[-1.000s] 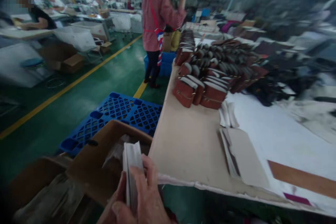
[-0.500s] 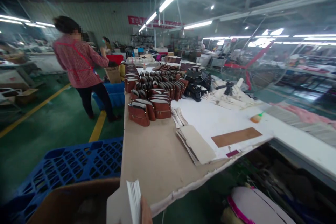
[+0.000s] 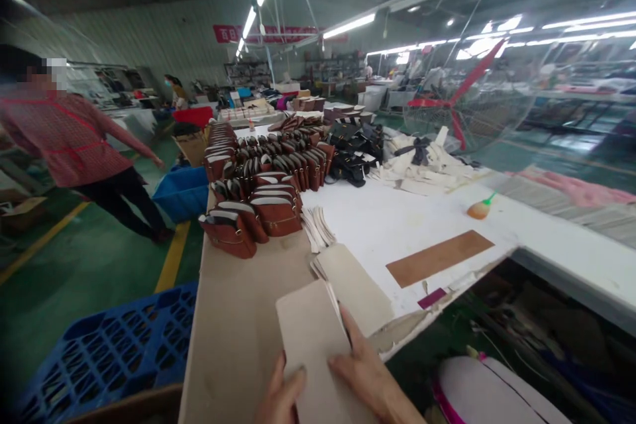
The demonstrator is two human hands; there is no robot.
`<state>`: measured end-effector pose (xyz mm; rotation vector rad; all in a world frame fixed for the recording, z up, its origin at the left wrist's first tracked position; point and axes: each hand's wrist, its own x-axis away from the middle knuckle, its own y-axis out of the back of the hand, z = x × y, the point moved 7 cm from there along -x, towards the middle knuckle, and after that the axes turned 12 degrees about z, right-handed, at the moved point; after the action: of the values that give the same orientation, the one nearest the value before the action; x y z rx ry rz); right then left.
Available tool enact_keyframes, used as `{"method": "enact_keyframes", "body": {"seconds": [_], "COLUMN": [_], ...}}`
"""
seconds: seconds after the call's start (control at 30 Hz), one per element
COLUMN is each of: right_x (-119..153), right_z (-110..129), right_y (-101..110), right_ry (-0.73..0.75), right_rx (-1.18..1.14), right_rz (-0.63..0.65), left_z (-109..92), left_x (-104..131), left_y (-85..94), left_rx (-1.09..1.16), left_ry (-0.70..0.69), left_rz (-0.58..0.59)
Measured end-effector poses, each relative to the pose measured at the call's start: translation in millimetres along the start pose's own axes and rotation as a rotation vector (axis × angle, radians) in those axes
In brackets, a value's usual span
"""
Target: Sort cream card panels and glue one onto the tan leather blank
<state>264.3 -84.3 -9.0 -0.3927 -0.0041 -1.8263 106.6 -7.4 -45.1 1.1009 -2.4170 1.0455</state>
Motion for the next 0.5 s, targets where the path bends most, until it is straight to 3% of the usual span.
{"method": "enact_keyframes", "body": {"seconds": [0.13, 0.23, 0.33, 0.5], "right_x": [-29.0, -54.7, -82.1, -121.0], "right_z": [45.6, 58.9, 55.9, 28.3], "right_y": [84.3, 129.4, 160.8, 187.8], "right_ry": [-0.005, 0.005, 0.012, 0.007], "right_rx": [0.151, 0.226, 0.332, 0.532], "right_rz": [-0.033, -0.033, -0.052, -0.092], "left_z": [-32.5, -51.3, -48.4, -14.6], "left_x": [-51.6, -82.0, -115.9, -152.2], "left_y": [-82.9, -118.4, -122.8, -95.4], "left_rx": [-0.019, -0.153, -0.28, -0.456], "left_ry": [-0.047, -0.057, -0.039, 0.018], "left_rz": [0.132, 0.155, 0.084, -0.123]}}
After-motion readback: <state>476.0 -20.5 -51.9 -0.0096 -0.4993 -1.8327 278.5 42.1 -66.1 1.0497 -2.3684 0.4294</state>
